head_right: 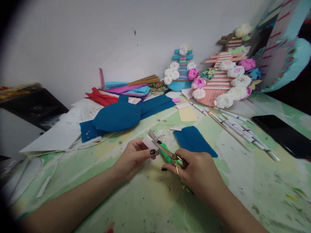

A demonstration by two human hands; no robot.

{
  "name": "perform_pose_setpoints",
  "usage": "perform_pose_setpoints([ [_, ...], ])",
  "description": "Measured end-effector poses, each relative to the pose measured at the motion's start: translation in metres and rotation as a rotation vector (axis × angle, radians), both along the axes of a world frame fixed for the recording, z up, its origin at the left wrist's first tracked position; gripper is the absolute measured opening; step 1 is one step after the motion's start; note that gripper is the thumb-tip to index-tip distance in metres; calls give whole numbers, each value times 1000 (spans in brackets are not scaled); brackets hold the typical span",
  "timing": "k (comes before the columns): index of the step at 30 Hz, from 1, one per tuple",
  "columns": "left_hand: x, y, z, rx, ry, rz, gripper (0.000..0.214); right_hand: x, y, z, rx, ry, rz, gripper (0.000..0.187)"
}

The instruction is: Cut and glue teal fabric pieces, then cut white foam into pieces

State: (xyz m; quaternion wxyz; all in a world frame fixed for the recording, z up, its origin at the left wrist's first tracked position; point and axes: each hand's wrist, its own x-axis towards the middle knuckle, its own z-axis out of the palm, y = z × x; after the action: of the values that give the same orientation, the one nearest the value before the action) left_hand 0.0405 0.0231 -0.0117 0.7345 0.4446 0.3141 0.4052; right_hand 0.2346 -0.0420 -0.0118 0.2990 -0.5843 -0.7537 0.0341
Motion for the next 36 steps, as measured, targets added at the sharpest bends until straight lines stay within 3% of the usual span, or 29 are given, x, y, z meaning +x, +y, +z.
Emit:
perform_pose_setpoints([
  [3, -7, 12, -2, 87, 100, 29, 26, 3, 4, -1, 6, -19, -71, 57],
  [7, -25, 37, -2, 221, 366, 211, 55, 25, 14, -6, 35, -158, -331, 51],
  [9, -32, 46, -2, 262, 497, 253, 53, 41, 18, -8, -13, -256, -455, 41],
  [13, -36, 51, -7, 330, 639, 200, 44, 70, 23, -8, -76, -367, -578, 23],
  [17, -31, 46, -13, 505, 840, 130, 40, 69, 24, -6, -10, -393, -536, 24],
  [20, -30, 43, -13, 649, 1008, 85, 39, 39, 19, -10, 5, -316, -343, 25],
  [24, -28, 40, -9, 865, 1116, 41, 32, -7, 10, -23, -149, -133, -85, 40],
  [27, -29, 39, -8, 943, 1116, 20, 29, -16, 9, -23, -209, -6, -99, 46],
  [30, -30, 39, -9, 944, 1099, 16, 28, -3, 12, -9, -137, 87, -172, 43],
  [33, -29, 39, -13, 957, 1073, 48, 35, 16, 16, 2, -9, 23, -310, 40],
  [36, -23, 37, -17, 970, 1077, 91, 42, 28, 20, 2, -35, -88, -434, 40],
])
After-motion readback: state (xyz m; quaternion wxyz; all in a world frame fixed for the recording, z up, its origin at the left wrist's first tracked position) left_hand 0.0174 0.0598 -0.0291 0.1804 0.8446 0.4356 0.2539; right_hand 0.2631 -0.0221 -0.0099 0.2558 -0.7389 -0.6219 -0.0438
